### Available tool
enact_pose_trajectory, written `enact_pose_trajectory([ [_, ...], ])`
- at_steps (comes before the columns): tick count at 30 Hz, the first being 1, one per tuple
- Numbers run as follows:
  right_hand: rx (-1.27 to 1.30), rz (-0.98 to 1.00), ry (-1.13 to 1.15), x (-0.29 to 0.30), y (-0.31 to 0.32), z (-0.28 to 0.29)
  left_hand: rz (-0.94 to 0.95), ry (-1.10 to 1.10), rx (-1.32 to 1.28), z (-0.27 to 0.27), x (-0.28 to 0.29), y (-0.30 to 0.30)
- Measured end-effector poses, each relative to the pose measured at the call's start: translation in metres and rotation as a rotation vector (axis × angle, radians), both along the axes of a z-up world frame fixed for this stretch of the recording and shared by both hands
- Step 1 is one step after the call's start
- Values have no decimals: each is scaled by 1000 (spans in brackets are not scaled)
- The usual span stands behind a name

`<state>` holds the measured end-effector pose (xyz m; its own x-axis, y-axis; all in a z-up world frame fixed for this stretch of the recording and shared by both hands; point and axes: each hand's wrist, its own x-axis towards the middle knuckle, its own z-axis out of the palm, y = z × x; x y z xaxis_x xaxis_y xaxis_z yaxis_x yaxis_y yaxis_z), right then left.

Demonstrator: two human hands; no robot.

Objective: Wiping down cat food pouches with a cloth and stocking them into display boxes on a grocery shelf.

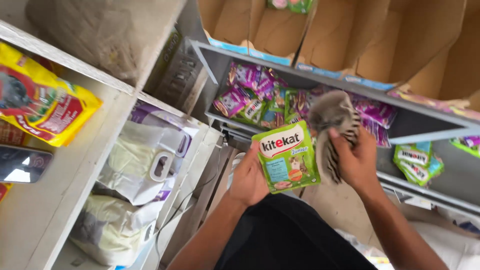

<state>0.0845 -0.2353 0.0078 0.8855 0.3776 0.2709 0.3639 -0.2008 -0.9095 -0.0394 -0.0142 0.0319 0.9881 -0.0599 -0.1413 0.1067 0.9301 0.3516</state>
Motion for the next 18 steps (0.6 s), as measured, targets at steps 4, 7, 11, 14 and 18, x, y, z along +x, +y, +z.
enact_pose_trajectory([
  [4, 55, 23, 356, -8, -3, -32, 117, -29, 31, 4, 17, 20],
  [7, 150, 39, 392, -34, 41, -6, 192, -156, 276, 20, 32, 40],
  [11, 195, -55, 319, -25, 93, 40, 194, -304, 652, 71, 46, 79],
  [14, 87, -119, 314, -16, 122, 57, 122, -288, 864, 99, 62, 116],
  [18, 74, -222, 241, -5, 157, 75, 83, -315, 802, 124, 92, 165],
])
